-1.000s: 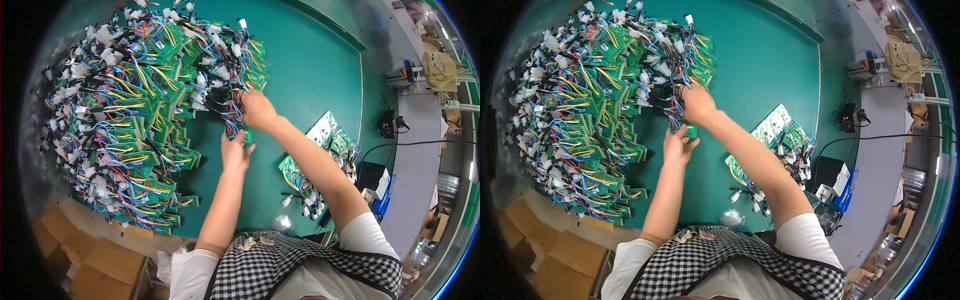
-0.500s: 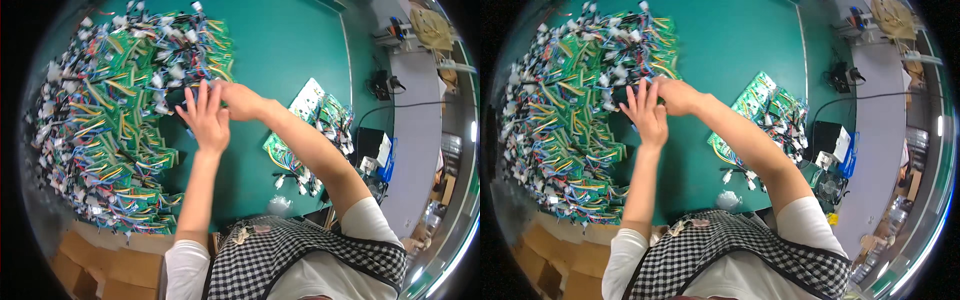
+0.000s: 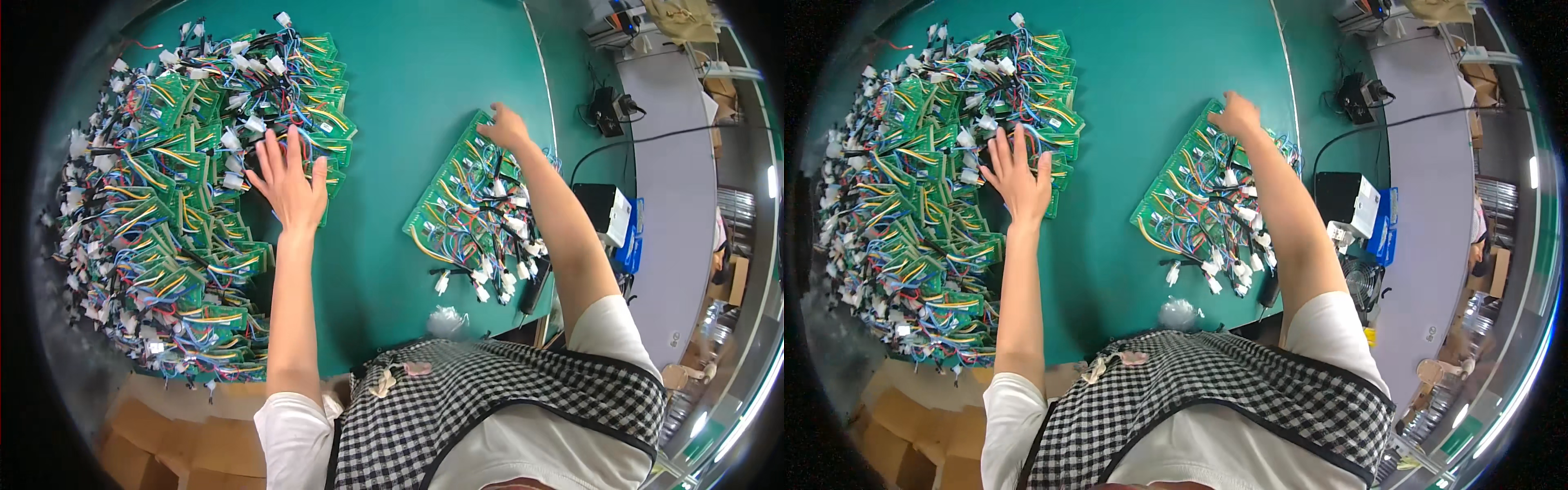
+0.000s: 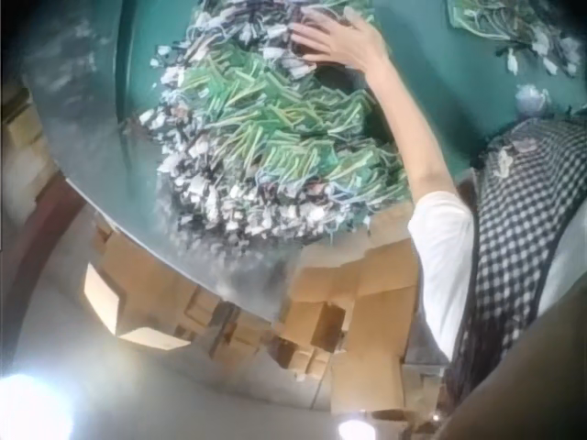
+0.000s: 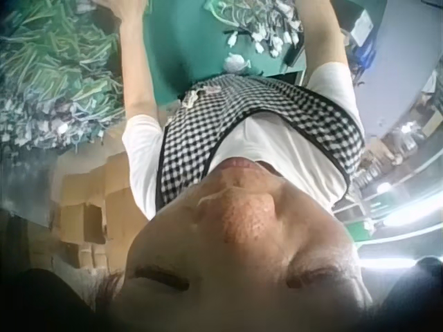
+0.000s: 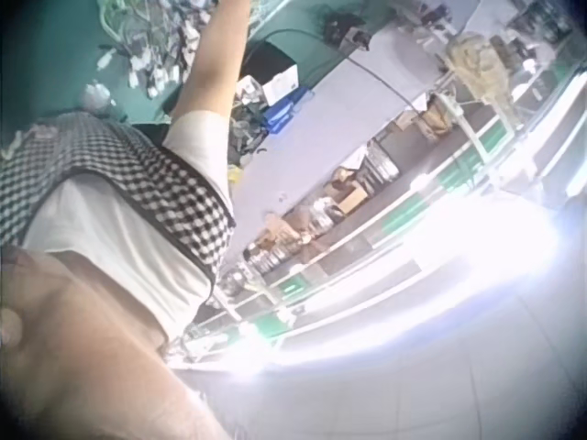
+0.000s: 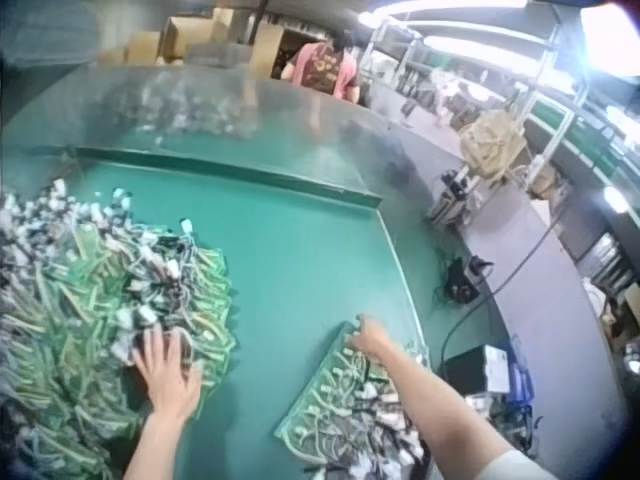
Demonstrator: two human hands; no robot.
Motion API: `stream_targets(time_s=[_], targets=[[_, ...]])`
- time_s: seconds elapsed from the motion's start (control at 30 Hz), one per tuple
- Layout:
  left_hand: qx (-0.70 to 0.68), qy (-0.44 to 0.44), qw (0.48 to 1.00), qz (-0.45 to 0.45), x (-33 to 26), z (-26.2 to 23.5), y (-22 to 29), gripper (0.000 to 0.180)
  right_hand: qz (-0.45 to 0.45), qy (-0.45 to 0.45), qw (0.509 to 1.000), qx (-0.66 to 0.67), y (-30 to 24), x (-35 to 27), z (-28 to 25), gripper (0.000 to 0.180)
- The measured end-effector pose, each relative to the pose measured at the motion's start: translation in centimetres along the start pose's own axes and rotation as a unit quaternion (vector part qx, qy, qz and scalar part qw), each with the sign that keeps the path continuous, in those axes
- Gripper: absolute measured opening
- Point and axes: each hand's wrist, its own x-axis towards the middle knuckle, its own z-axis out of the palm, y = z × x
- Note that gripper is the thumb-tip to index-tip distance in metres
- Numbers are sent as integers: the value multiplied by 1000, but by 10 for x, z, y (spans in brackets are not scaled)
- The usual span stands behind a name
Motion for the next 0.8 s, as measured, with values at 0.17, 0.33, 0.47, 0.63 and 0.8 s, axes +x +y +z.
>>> stream_targets(time_s=[0.17, 0.33, 0.47, 0.63, 0.8], targets=[[-282, 21, 959, -12, -50, -56, 47, 39, -74, -116, 951, 277, -5, -22, -64, 30], [-722, -412, 495, -252, -116, -88, 101, 54, -344, 6, 888, 306, -64, -152, -170, 14], [-813, -480, 273, -183, -115, -112, 138, 90, -450, 237, 813, 284, -71, -277, -202, 13], [-882, -395, 241, -90, -118, -145, 160, 94, -621, 130, 715, 293, -15, -350, -164, 21], [-813, -385, 417, -128, -155, -164, 180, 81, -515, -69, 709, 477, 56, -367, -102, 41]])
